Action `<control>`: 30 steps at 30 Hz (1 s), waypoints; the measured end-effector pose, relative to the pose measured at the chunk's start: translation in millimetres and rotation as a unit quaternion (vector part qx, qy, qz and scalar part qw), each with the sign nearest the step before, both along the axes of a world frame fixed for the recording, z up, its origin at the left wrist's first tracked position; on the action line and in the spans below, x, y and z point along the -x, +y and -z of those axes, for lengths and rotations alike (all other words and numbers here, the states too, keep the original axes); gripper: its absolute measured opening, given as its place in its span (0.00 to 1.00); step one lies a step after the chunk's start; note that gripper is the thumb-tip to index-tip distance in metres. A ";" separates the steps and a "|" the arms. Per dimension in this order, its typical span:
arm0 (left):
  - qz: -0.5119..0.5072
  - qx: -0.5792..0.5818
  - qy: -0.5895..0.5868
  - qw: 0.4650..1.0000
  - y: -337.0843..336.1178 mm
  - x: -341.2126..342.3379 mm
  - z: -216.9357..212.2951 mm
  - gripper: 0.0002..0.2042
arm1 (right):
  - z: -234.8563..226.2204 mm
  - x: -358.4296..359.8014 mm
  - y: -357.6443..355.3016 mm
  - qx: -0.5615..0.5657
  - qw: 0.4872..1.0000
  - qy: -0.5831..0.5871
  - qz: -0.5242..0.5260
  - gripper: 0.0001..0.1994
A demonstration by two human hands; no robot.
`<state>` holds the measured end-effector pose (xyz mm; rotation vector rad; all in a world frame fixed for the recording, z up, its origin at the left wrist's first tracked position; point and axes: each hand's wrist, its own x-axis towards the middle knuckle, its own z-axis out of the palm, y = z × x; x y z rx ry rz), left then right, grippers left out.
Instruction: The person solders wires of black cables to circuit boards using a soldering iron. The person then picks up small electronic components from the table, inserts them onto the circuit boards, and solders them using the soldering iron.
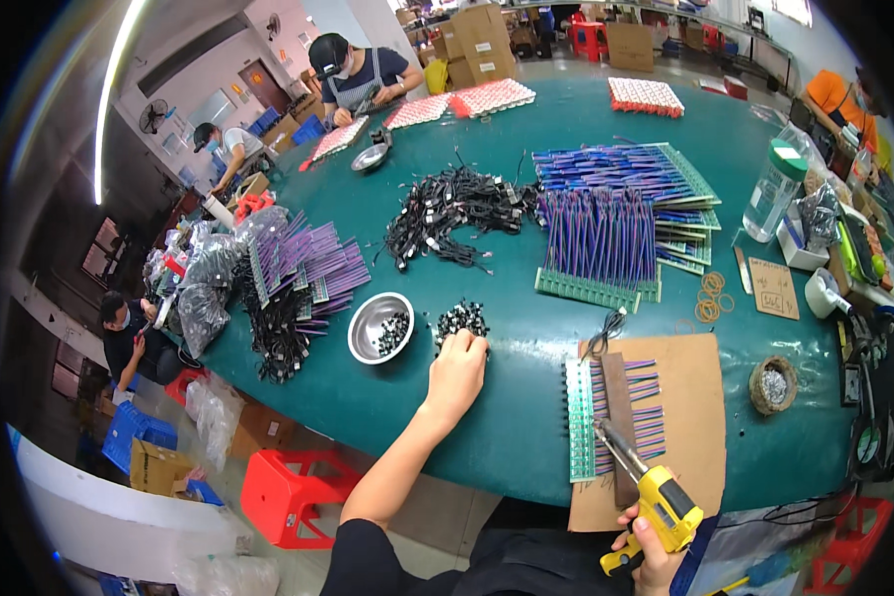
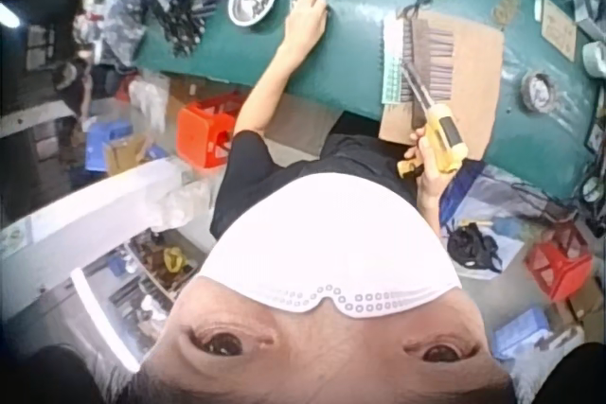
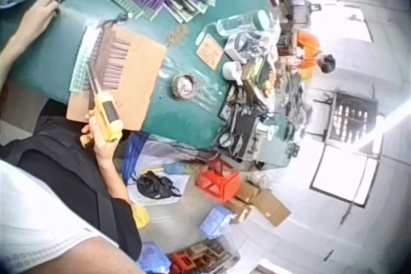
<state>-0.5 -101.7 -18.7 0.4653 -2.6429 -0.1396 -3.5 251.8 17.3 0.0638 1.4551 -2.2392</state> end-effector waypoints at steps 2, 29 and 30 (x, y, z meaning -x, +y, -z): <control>0.001 -0.012 0.016 1.000 -0.9 3.1 -1.5 0.05 | -2.7 1.3 -0.4 0.003 1.000 -0.009 -0.024 0.26; 0.117 -0.659 -0.013 0.743 61.8 -10.7 -9.8 0.05 | -6.6 4.1 -0.4 0.023 0.999 -0.006 -0.021 0.26; 0.114 -0.670 0.001 0.734 61.9 -10.2 -5.8 0.05 | -2.2 4.9 2.1 0.022 0.999 -0.008 -0.035 0.29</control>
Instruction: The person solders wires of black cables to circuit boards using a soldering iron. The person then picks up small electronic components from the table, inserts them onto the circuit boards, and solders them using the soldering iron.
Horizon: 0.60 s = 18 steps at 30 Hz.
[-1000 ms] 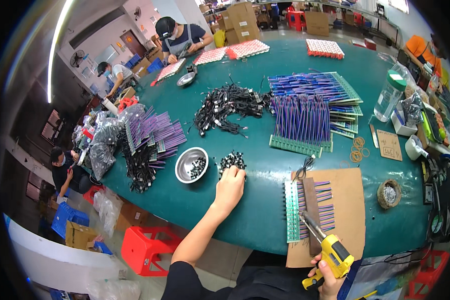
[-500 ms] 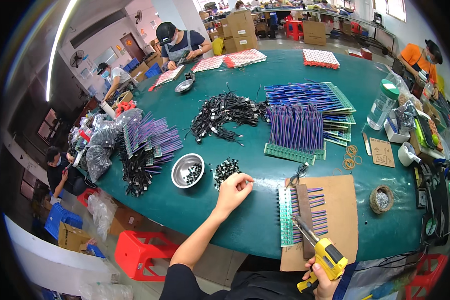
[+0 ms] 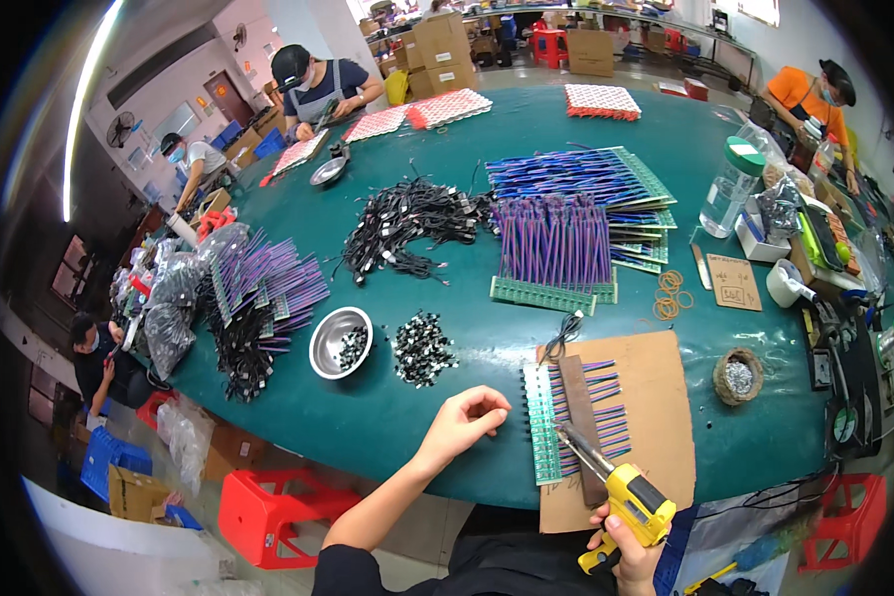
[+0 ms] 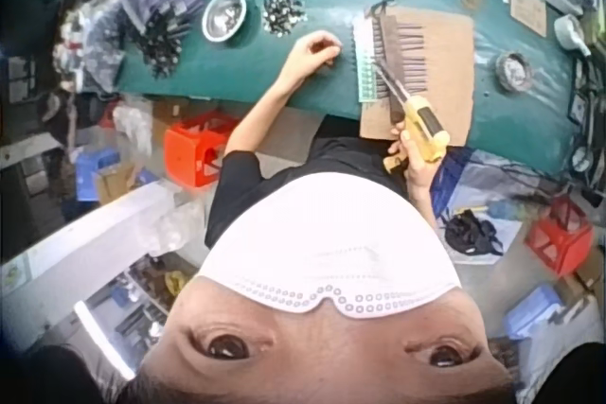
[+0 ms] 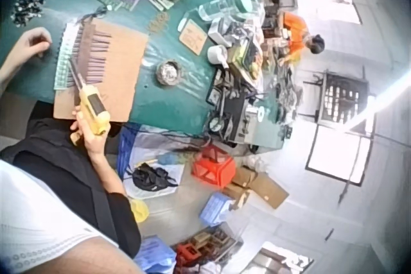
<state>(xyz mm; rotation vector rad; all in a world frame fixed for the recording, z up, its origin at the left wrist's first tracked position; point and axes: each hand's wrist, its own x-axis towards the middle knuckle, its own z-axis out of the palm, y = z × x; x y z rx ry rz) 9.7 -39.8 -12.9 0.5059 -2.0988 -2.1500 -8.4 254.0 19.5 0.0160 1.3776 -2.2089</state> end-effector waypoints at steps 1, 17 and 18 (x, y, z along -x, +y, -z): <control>0.005 -0.001 0.003 1.000 0.8 0.4 0.0 0.05 | 1.4 -0.2 1.0 -0.001 1.000 0.003 0.005 0.29; 0.005 -0.092 -0.023 0.995 4.7 -0.6 -3.2 0.04 | 2.3 0.3 -1.2 0.005 1.000 0.008 0.011 0.21; 0.006 -0.090 -0.025 0.996 4.3 -1.1 -3.1 0.04 | 2.4 0.1 -1.3 0.004 1.000 0.005 0.008 0.21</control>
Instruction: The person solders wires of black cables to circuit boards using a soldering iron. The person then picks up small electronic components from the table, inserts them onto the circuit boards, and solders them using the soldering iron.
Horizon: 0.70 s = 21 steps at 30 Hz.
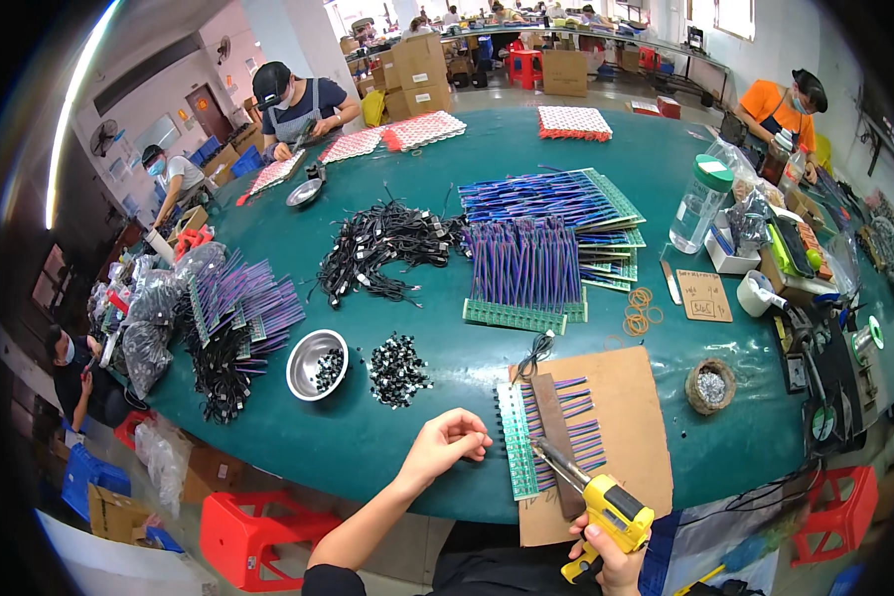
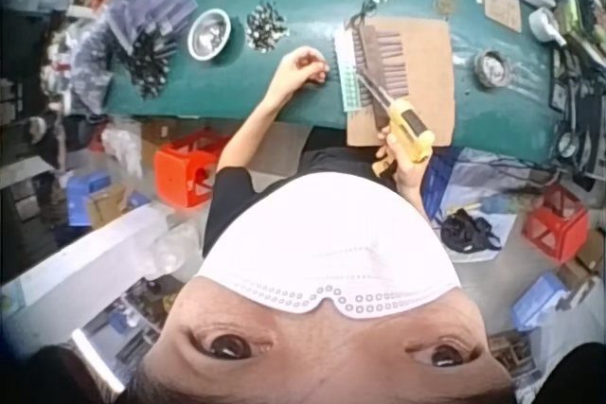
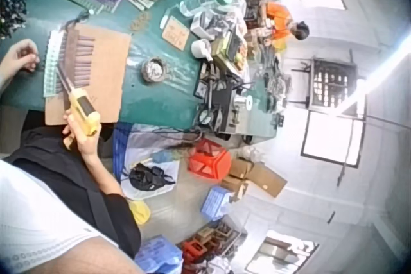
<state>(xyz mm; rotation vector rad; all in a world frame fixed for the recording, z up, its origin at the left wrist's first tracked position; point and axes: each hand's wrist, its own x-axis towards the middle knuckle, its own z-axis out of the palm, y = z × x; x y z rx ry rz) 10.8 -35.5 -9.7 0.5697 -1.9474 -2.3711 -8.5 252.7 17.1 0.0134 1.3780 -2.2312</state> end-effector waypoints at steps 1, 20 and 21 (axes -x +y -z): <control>-0.002 0.001 0.001 1.000 0.5 -0.5 -0.6 0.04 | 1.4 -0.7 0.9 0.001 1.000 0.001 -0.002 0.21; 0.028 -0.018 0.001 0.999 3.0 1.4 4.3 0.06 | 3.3 -2.4 -1.8 -0.020 0.999 0.003 0.026 0.22; 0.035 -0.023 0.007 0.999 2.9 0.9 5.1 0.07 | 5.2 -3.5 0.2 -0.019 0.999 0.014 0.028 0.22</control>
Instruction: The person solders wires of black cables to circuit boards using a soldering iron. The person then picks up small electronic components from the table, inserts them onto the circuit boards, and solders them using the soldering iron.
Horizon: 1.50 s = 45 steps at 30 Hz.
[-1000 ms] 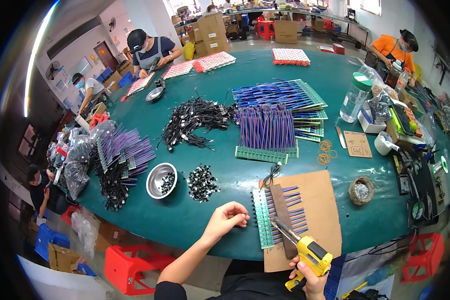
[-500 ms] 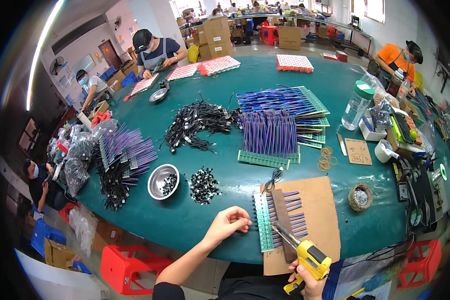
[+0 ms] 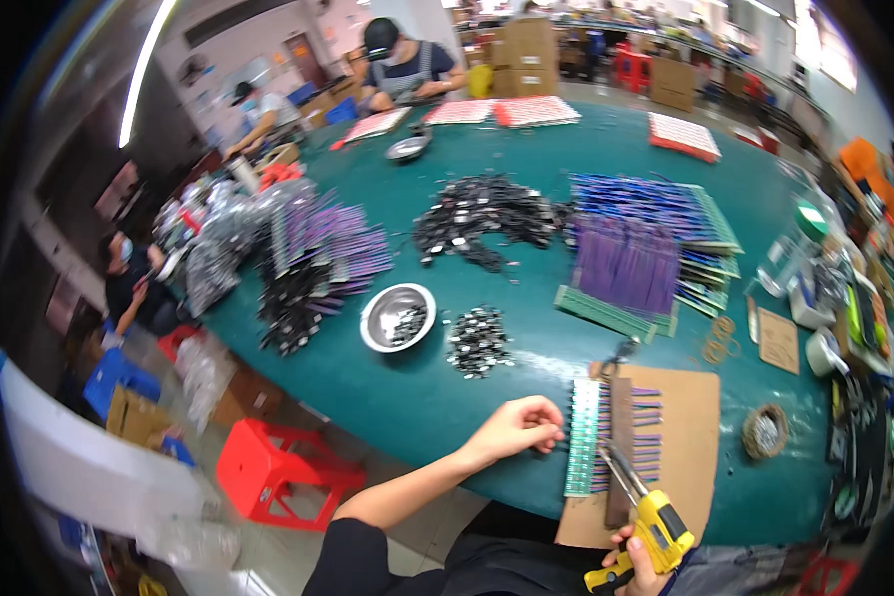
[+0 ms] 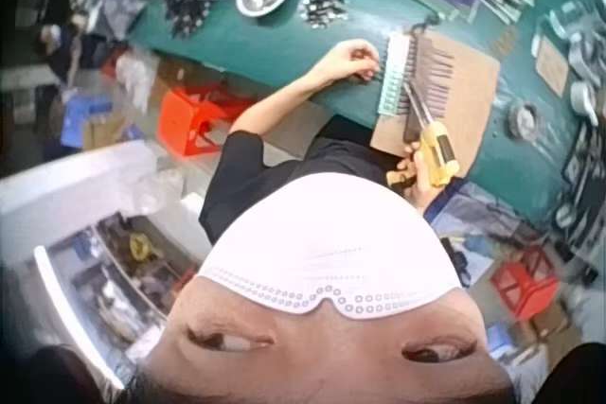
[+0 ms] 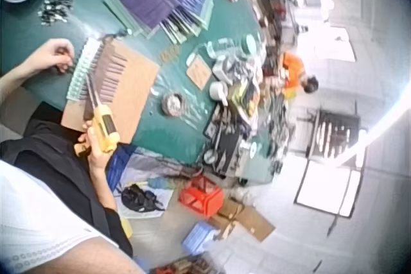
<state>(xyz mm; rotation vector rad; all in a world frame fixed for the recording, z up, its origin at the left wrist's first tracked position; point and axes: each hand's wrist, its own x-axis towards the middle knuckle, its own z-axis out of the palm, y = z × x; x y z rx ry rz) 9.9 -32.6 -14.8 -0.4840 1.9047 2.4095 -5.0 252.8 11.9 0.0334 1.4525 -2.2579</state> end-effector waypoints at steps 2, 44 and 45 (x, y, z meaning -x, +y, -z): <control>0.007 -0.004 0.004 1.000 0.4 0.5 5.9 0.07 | -3.9 6.3 15.8 -0.058 0.988 -0.012 -0.145 0.12; 0.011 0.021 0.017 1.000 -0.6 -1.1 8.6 0.05 | -16.4 7.1 2.8 -0.023 0.997 0.010 -0.079 0.10; 0.011 0.022 0.019 1.000 -0.8 -0.5 9.4 0.05 | -17.0 7.5 3.0 -0.024 0.996 0.009 -0.082 0.12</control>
